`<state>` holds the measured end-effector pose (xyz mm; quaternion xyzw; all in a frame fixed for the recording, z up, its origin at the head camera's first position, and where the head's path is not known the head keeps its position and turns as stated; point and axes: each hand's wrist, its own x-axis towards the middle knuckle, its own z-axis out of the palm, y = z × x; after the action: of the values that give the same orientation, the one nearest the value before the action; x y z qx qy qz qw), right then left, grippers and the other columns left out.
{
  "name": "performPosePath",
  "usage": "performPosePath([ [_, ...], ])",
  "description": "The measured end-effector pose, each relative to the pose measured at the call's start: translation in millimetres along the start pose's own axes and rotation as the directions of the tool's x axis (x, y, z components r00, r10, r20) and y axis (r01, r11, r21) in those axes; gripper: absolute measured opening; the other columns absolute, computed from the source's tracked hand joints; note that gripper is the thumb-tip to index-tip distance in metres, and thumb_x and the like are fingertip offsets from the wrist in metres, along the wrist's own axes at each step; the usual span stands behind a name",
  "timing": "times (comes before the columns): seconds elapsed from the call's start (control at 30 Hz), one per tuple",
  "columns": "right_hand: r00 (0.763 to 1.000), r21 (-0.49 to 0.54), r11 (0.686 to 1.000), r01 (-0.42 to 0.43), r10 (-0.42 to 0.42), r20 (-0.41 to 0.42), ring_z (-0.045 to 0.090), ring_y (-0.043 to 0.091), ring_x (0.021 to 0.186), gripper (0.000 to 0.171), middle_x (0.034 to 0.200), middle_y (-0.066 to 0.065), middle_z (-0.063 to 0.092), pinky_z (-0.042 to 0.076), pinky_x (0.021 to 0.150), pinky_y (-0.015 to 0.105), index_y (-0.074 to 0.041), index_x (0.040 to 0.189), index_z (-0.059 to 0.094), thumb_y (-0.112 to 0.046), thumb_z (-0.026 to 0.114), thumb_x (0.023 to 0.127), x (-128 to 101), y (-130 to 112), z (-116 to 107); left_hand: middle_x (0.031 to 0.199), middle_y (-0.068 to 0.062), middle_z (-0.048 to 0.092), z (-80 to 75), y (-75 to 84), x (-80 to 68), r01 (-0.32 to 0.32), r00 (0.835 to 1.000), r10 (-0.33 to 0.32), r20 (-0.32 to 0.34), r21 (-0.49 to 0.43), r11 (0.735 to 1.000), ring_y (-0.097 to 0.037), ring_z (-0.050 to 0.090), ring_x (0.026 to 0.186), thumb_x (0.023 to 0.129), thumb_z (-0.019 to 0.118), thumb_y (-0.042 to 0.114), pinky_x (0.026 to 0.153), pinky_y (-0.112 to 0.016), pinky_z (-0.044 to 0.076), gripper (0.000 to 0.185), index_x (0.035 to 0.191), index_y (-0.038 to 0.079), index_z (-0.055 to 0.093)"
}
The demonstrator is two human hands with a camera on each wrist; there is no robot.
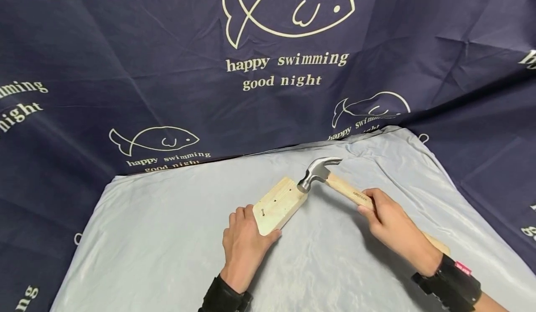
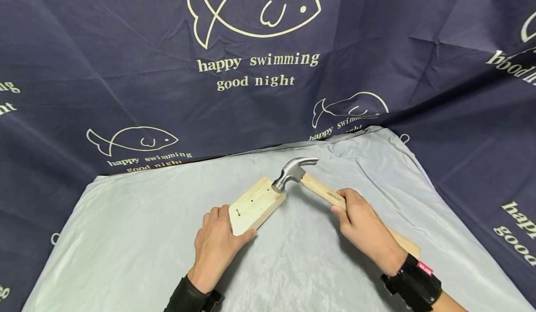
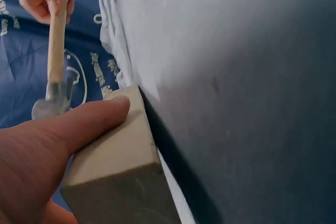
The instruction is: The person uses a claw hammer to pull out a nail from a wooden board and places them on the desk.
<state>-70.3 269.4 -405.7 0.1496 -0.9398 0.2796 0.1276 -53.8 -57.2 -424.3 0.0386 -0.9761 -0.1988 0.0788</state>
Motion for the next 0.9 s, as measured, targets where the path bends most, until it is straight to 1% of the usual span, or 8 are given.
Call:
performPosePath([
  [0.17, 1.000, -0.010, 1.000, 0.002, -0.002, 0.005, 0.050, 0.009, 0.074, 0.025, 0.086, -0.002, 0.057, 0.045, 0.064, 0.027, -0.005, 0.119, 0.060, -0.013, 0.070, 0.098, 0, -9, 1, 0.106, -0.012, 0.059, 6.3, 4.5, -6.4, -0.042, 0.999, 0.042, -0.024, -0.002, 0.999, -0.030, 0.055, 0.096, 0.070, 0.090, 0.053, 0.067, -0.041, 0.045, 0.082, 0.126, 0.002, 0.060],
  [0.3, 1.000, -0.007, 1.000, 0.015, -0.015, 0.015, 0.051, 0.010, 0.075, 0.027, 0.087, -0.002, 0.058, 0.046, 0.064, 0.029, -0.003, 0.120, 0.060, -0.013, 0.071, 0.097, 0, -15, 1, 0.102, -0.011, 0.058, 11.1, 6.4, -13.3, -0.078, 0.996, 0.077, -0.054, -0.017, 0.997, -0.029, 0.056, 0.092, 0.069, 0.090, 0.053, 0.068, -0.041, 0.047, 0.081, 0.123, 0.001, 0.061],
  [0.5, 1.000, -0.011, 1.000, 0.022, -0.022, 0.006, 0.052, 0.010, 0.077, 0.027, 0.090, -0.003, 0.059, 0.048, 0.066, 0.030, -0.004, 0.120, 0.061, -0.013, 0.072, 0.097, -1, -18, 4, 0.102, -0.010, 0.058, 12.4, 5.6, -20.9, -0.128, 0.991, 0.126, -0.040, -0.044, 0.991, -0.027, 0.055, 0.090, 0.071, 0.088, 0.055, 0.074, -0.040, 0.049, 0.083, 0.126, 0.002, 0.060],
  [0.57, 0.999, -0.016, 0.999, 0.034, -0.034, 0.003, 0.053, 0.009, 0.078, 0.026, 0.091, -0.004, 0.060, 0.048, 0.067, 0.030, -0.005, 0.120, 0.062, -0.013, 0.072, 0.096, -1, -18, 6, 0.104, -0.010, 0.057, 9.1, 4.0, -20.7, -0.143, 0.990, 0.143, -0.009, -0.067, 0.987, -0.026, 0.054, 0.092, 0.073, 0.087, 0.058, 0.075, -0.040, 0.049, 0.084, 0.129, 0.002, 0.058],
  [0.63, 0.999, -0.015, 0.999, 0.047, -0.047, 0.004, 0.052, 0.008, 0.078, 0.025, 0.091, -0.005, 0.059, 0.048, 0.067, 0.028, -0.007, 0.118, 0.062, -0.012, 0.072, 0.096, -1, -19, 6, 0.108, -0.010, 0.057, 3.9, 1.2, -19.1, -0.151, 0.987, 0.157, 0.046, -0.114, 0.982, -0.025, 0.053, 0.095, 0.075, 0.084, 0.062, 0.076, -0.039, 0.049, 0.088, 0.133, 0.002, 0.056],
  [0.77, 0.998, -0.012, 0.998, 0.066, -0.066, 0.006, 0.052, 0.007, 0.079, 0.024, 0.092, -0.007, 0.058, 0.047, 0.068, 0.029, -0.008, 0.116, 0.062, -0.011, 0.073, 0.095, -2, -21, 7, 0.118, -0.014, 0.057, -8.5, -4.4, -13.9, -0.120, 0.969, 0.164, 0.187, -0.228, 0.966, -0.027, 0.053, 0.105, 0.082, 0.074, 0.069, 0.078, -0.040, 0.050, 0.093, 0.143, 0.002, 0.050],
  [0.83, 0.997, -0.016, 0.997, 0.071, -0.070, 0.008, 0.053, 0.007, 0.080, 0.024, 0.092, -0.007, 0.059, 0.048, 0.069, 0.029, -0.008, 0.116, 0.063, -0.010, 0.074, 0.095, -2, -23, 7, 0.126, -0.019, 0.055, -14.1, -5.8, -11.3, -0.096, 0.955, 0.169, 0.242, -0.285, 0.954, -0.032, 0.052, 0.115, 0.088, 0.066, 0.070, 0.084, -0.045, 0.051, 0.095, 0.149, -0.001, 0.046],
  [0.9, 0.997, -0.021, 0.997, 0.077, -0.077, 0.009, 0.053, 0.007, 0.080, 0.025, 0.093, -0.007, 0.059, 0.049, 0.070, 0.030, -0.008, 0.116, 0.063, -0.010, 0.074, 0.094, -2, -25, 6, 0.135, -0.023, 0.051, -19.6, -5.2, -8.6, -0.078, 0.950, 0.173, 0.260, -0.337, 0.938, -0.038, 0.047, 0.127, 0.094, 0.060, 0.068, 0.094, -0.052, 0.051, 0.094, 0.153, -0.003, 0.041],
])
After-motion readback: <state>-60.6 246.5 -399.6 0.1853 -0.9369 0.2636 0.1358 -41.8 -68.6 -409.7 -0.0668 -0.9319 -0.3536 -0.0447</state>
